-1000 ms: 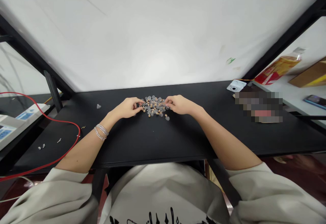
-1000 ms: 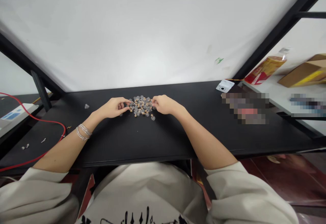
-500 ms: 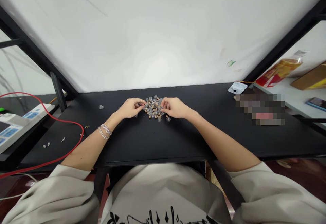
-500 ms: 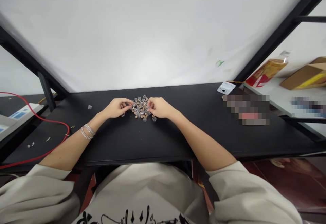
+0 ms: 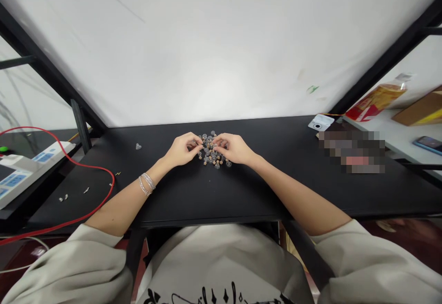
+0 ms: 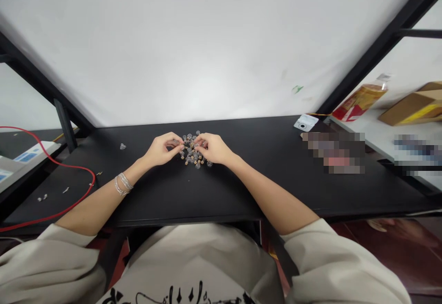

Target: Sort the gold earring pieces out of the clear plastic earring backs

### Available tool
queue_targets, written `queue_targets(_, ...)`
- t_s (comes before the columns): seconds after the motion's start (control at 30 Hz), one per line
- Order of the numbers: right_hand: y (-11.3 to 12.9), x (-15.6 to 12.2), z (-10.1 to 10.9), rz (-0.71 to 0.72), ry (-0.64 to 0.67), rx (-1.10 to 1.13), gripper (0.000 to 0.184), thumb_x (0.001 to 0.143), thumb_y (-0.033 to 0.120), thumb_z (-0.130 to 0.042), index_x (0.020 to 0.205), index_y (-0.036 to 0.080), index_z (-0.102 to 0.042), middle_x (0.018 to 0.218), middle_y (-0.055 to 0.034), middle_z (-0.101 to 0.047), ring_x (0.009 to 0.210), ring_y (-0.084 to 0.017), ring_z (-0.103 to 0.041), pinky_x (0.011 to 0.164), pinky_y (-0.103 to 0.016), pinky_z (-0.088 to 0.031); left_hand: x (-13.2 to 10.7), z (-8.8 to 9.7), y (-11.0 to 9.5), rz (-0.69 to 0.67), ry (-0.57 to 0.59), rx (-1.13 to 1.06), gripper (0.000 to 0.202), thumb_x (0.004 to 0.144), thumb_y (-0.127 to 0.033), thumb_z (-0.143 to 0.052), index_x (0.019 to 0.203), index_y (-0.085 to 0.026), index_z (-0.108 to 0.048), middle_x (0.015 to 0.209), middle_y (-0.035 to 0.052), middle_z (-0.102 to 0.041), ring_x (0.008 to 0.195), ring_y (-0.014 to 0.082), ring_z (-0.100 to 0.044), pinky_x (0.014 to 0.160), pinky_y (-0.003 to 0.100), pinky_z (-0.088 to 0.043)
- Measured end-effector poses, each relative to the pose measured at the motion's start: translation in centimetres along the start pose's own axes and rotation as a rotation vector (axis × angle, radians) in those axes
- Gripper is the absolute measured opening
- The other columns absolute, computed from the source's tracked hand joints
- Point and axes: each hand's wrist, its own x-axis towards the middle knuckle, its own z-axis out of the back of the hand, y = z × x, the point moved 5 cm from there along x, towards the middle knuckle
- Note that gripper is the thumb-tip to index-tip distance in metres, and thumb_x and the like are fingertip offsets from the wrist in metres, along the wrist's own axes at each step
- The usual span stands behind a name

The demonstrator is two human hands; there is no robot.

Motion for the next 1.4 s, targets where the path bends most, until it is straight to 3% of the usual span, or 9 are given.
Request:
queue_targets(0.1, 0.7, -0.1, 0.0, 0.051, -0.029, 0.049, 0.019, 0.084, 0.025, -0.064, 0.1, 0.016, -0.068, 0.092, -0.0045, -0.07, 0.076, -0.011, -0.062, 0.071, -0.022, -0.049, -0.3, -0.7, -1.1, -0.014, 0.009, -0.054, 0.02, 0.087, -0.034, -0.064, 0.092, -0.015, -0.065, 0.096, 0.0072, -0.065, 0.069, 0.0121, -0.067, 0.068, 0.026, -0.058)
queue_targets(0.27, 1.1, -0.2, -0.4, 0.079, 0.021, 0.078, 0.018, 0.084, 0.026, -0.064, 0.099, 0.017, -0.068, 0.091, -0.0048, -0.069, 0.076, -0.012, -0.063, 0.071, -0.023, -0.05, -0.6, -1.5, -1.0, 0.062, 0.039, -0.057, 0.026, 0.085, -0.036, -0.069, 0.099, -0.017, -0.061, 0.086, 0.004, -0.067, 0.063, 0.0123, -0.066, 0.06, 0.024, -0.055)
queue_targets(0.37, 1.0, -0.2, -0.6, 0.09, 0.048, 0.09, 0.018, 0.084, 0.027, -0.065, 0.098, 0.016, -0.068, 0.09, -0.0044, -0.069, 0.074, -0.011, -0.062, 0.07, -0.022, -0.049, -0.6, -1.4, -1.2, 0.017, 0.024, -0.026, 0.027, 0.085, -0.036, -0.069, 0.102, -0.017, -0.063, 0.09, 0.005, -0.069, 0.067, 0.0127, -0.066, 0.065, 0.025, -0.057)
queue_targets(0.57, 1.0, -0.4, -0.8, 0.11, 0.045, 0.089, 0.021, 0.085, 0.029, -0.065, 0.102, 0.017, -0.068, 0.086, -0.0031, -0.066, 0.068, -0.009, -0.06, 0.068, -0.022, -0.05, -0.7, -1.3, -1.5, -0.04, 0.012, -0.007, 0.02, 0.088, -0.037, -0.065, 0.091, -0.017, -0.068, 0.089, 0.0067, -0.072, 0.073, 0.0152, -0.068, 0.071, 0.028, -0.059)
queue_targets(0.77, 1.8, -0.5, -0.8, 0.208, 0.034, 0.03, 0.022, 0.088, 0.032, -0.064, 0.103, 0.018, -0.071, 0.093, -0.0058, -0.069, 0.081, -0.014, -0.063, 0.076, -0.026, -0.049, -0.8, -1.3, -1.2, -0.026, -0.084, -0.124, 0.018, 0.086, -0.034, -0.069, 0.088, -0.017, -0.069, 0.091, 0.007, -0.073, 0.08, 0.0179, -0.071, 0.076, 0.031, -0.061)
queue_targets(0.97, 1.8, -0.5, -1.1, 0.12, 0.083, 0.042, 0.021, 0.086, 0.031, -0.068, 0.104, 0.02, -0.071, 0.091, -0.0028, -0.073, 0.081, -0.015, -0.066, 0.079, -0.026, -0.048, -1.1, -2.0, -0.6, 0.02, -0.11, -0.173, 0.022, 0.085, -0.037, -0.07, 0.082, -0.016, -0.07, 0.09, 0.0085, -0.074, 0.08, 0.02, -0.072, 0.076, 0.034, -0.062)
queue_targets(1.2, 2.5, -0.6, -1.4, 0.133, 0.081, -0.174, 0.016, 0.092, 0.021, -0.057, 0.101, 0.019, -0.07, 0.093, -0.0045, -0.073, 0.087, -0.017, -0.065, 0.088, -0.032, -0.041, -1.1, -2.0, -1.0, 0.124, -0.102, -0.136, 0.019, 0.082, -0.036, -0.072, 0.079, -0.017, -0.07, 0.078, 0.0068, -0.074, 0.069, 0.0208, -0.071, 0.068, 0.035, -0.062)
queue_targets(1.4, 3.4, -0.7, -1.2, 0.135, 0.056, -0.274, 0.02, 0.091, 0.015, -0.053, 0.102, 0.018, -0.069, 0.102, -0.007, -0.072, 0.099, -0.019, -0.064, 0.087, -0.032, -0.04, -1.1, -1.7, -1.4, 0.044, -0.147, 0.03, 0.015, 0.085, -0.031, -0.066, 0.078, -0.018, -0.069, 0.08, 0.0068, -0.072, 0.07, 0.0193, -0.07, 0.066, 0.032, -0.06)
